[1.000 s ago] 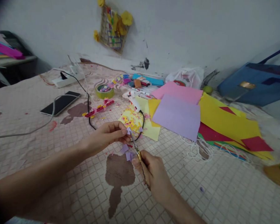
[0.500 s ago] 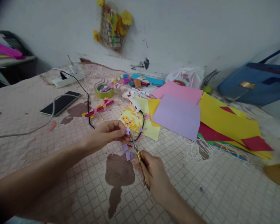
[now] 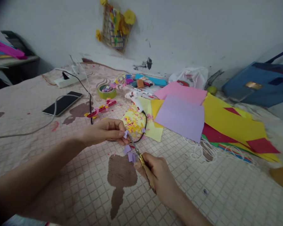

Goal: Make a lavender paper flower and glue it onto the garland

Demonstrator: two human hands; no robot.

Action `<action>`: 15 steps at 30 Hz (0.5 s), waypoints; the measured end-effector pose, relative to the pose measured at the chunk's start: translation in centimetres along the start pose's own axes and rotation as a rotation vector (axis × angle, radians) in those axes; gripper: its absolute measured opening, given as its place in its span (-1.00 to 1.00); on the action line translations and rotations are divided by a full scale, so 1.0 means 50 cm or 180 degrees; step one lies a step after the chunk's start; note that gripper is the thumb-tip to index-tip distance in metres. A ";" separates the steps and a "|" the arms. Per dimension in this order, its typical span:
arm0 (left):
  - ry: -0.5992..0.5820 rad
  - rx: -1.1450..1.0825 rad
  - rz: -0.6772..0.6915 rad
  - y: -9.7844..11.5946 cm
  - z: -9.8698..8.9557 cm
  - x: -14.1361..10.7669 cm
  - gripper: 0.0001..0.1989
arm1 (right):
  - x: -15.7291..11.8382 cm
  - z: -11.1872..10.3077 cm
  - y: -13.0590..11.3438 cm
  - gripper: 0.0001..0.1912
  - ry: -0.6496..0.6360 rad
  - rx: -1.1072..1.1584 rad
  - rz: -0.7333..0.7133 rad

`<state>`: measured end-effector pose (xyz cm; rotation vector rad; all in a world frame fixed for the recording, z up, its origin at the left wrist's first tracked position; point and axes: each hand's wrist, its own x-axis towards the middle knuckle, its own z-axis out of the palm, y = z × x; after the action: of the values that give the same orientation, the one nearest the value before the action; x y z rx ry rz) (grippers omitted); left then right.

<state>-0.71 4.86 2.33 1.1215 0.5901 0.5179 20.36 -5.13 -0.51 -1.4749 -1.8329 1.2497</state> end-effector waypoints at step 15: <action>-0.0003 -0.0084 -0.0107 -0.015 0.012 0.006 -0.90 | 0.000 0.000 0.004 -0.48 -0.0226 0.0702 0.0160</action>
<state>-0.04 4.39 1.74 1.0850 0.5988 0.4949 20.45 -5.15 -0.67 -1.3789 -1.6494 1.4935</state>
